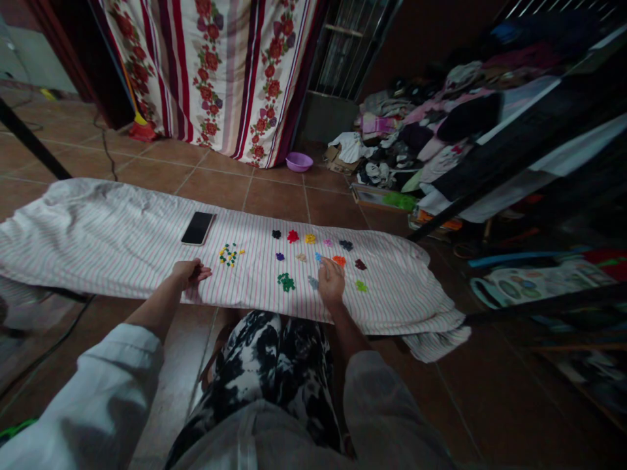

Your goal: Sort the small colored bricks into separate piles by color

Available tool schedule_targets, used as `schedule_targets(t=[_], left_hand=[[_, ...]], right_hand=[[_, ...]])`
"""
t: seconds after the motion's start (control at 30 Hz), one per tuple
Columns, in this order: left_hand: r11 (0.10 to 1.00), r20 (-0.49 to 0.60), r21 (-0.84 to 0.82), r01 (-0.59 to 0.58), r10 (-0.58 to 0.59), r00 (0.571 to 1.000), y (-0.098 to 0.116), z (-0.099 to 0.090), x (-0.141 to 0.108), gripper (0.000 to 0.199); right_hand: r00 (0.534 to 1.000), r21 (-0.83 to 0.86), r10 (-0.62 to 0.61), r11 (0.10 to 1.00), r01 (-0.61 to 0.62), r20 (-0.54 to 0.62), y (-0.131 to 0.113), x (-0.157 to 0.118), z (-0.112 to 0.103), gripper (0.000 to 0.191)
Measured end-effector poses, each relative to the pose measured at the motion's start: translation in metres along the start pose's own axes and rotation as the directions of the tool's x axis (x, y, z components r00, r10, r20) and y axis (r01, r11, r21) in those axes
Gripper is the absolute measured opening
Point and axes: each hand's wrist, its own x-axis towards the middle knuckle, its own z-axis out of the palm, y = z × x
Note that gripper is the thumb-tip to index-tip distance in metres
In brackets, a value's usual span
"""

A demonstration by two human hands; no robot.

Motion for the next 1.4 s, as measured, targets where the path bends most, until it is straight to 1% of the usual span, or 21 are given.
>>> schedule_targets(t=[0.13, 0.2, 0.27, 0.43, 0.6, 0.7, 0.8, 0.87, 1.03, 1.27, 1.4], left_hand=[[1.000, 0.005, 0.018, 0.006, -0.006, 1.000, 0.001, 0.000, 0.001, 0.007], [1.000, 0.012, 0.019, 0.001, -0.001, 1.000, 0.001, 0.001, 0.002, 0.009], [1.000, 0.019, 0.017, -0.004, 0.004, 1.000, 0.001, 0.000, 0.003, 0.011], [1.000, 0.024, 0.013, -0.009, 0.009, 1.000, 0.001, -0.001, 0.006, 0.010], [1.000, 0.037, 0.017, -0.005, 0.004, 0.999, 0.002, -0.001, 0.009, 0.011], [1.000, 0.042, 0.023, -0.003, 0.002, 0.999, 0.003, 0.000, 0.010, 0.011], [1.000, 0.048, 0.026, -0.002, 0.001, 0.999, 0.003, -0.001, 0.011, 0.012], [1.000, 0.051, 0.026, -0.001, -0.001, 0.999, 0.003, -0.001, 0.013, 0.011], [1.000, 0.051, 0.028, -0.003, 0.001, 0.999, 0.004, -0.002, 0.015, 0.010], [1.000, 0.049, 0.030, -0.003, 0.002, 0.999, 0.004, -0.001, 0.016, 0.010], [1.000, 0.033, 0.025, 0.002, -0.003, 0.999, 0.003, 0.000, 0.016, 0.009]], right_hand=[[0.993, 0.105, -0.012, 0.994, 0.000, 0.117, -0.041, 0.008, 0.025, 0.034], [0.981, 0.168, -0.022, 0.986, -0.012, 0.195, -0.059, 0.008, 0.039, 0.034], [0.958, 0.209, -0.037, 0.978, -0.024, 0.283, -0.075, 0.006, 0.054, 0.034], [0.875, 0.236, -0.087, 0.971, -0.032, 0.476, -0.113, 0.003, 0.092, 0.032], [0.775, 0.229, -0.133, 0.973, -0.015, 0.617, -0.151, 0.007, 0.123, 0.034], [0.724, 0.194, -0.129, 0.981, -0.006, 0.677, -0.167, 0.009, 0.137, 0.038], [0.701, 0.136, -0.099, 0.991, 0.004, 0.706, -0.176, 0.012, 0.148, 0.041], [0.691, 0.082, -0.059, 0.997, -0.001, 0.720, -0.180, 0.015, 0.154, 0.043], [0.660, -0.036, 0.026, 0.999, 0.001, 0.751, -0.188, 0.022, 0.162, 0.040], [0.671, -0.083, 0.054, 0.996, 0.012, 0.740, -0.190, 0.020, 0.163, 0.034], [0.677, -0.064, 0.038, 0.998, 0.014, 0.735, -0.190, 0.016, 0.159, 0.028]])
